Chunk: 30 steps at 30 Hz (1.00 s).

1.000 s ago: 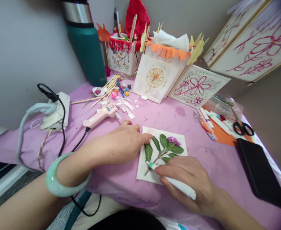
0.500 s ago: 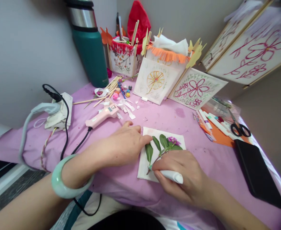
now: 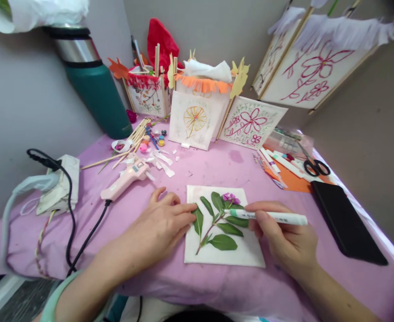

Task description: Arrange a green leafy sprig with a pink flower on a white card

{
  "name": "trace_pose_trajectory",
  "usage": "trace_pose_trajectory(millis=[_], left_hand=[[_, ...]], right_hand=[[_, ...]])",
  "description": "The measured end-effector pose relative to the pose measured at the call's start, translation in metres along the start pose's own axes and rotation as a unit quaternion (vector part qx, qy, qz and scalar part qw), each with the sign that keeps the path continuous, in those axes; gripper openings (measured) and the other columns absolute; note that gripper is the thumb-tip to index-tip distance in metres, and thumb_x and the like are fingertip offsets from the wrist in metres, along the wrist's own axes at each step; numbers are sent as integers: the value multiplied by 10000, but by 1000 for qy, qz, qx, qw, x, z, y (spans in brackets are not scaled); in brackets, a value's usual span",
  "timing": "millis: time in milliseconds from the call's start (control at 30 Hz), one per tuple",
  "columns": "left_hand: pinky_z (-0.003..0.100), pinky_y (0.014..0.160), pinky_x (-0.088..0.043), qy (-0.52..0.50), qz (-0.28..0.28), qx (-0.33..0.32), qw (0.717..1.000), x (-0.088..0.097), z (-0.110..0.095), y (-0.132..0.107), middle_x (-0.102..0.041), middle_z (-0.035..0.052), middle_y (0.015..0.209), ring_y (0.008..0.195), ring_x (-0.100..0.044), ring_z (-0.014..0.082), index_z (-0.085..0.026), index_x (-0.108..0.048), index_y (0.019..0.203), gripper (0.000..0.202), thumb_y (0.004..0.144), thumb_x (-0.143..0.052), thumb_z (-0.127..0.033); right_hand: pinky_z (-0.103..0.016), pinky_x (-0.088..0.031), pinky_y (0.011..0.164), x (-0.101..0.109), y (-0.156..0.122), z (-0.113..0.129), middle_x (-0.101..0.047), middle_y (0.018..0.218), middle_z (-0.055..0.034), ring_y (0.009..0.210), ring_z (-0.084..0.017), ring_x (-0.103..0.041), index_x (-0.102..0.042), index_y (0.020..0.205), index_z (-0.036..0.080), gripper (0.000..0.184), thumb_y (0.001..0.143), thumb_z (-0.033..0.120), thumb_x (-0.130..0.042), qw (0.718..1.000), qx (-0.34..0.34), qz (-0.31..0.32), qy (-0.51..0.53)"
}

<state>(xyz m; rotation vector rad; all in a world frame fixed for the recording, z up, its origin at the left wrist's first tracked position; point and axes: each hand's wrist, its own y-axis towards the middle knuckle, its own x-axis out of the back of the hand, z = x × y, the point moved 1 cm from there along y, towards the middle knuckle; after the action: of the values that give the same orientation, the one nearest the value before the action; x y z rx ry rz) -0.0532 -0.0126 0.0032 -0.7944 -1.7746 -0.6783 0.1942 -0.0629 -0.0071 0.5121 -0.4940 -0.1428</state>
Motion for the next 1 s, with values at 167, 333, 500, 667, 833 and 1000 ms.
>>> trace_pose_trajectory(millis=[167,333,500,667,833,1000], left_hand=[[554,1039,-228,21,-18,-10,1000,-3,0,2,-626,-5,1270,1022,-498,229,-269,-662,1069,260,947,-434,-243],[559,1096,-204,30,-74,-26,996,-5,0,1,-637,-1,1257,1085,-500,237,-258,-662,1065,280,893,-468,-152],[535,1107,-258,-14,-183,-24,983,-14,-19,-11,-694,29,1139,1049,-545,222,-228,-629,1133,315,864,-507,-120],[462,1058,-345,-14,-246,-83,966,-25,-42,-19,-725,49,1029,962,-598,193,-146,-670,1046,244,844,-557,-69],[441,1005,-387,-7,-244,-65,968,-27,-47,-18,-724,42,1000,902,-589,187,-157,-697,993,174,842,-617,-125],[465,1001,-369,12,-237,-49,970,-37,-50,-15,-710,49,952,898,-573,202,-173,-700,1025,184,862,-616,-191]], right_hand=[[-190,-423,391,0,1,-2,-617,602,37,445,-86,-558,-662,919,211,140,895,158,-535,1000,10,-4,2],[-198,-439,417,4,4,2,-622,599,31,467,-91,-561,-663,906,201,135,883,156,-538,1000,10,-11,-14],[-199,-438,424,5,6,4,-624,589,35,455,-86,-546,-661,905,201,149,873,135,-532,1000,14,-3,-16],[-180,-456,463,2,5,5,-645,626,31,488,-77,-570,-661,896,188,131,855,127,-553,1000,4,11,9],[-174,-432,445,-2,5,8,-621,597,26,470,-73,-550,-656,834,165,120,849,119,-546,997,31,46,56],[-175,-455,463,-2,1,11,-639,616,22,489,-79,-570,-660,890,169,147,861,111,-528,994,2,60,95]])
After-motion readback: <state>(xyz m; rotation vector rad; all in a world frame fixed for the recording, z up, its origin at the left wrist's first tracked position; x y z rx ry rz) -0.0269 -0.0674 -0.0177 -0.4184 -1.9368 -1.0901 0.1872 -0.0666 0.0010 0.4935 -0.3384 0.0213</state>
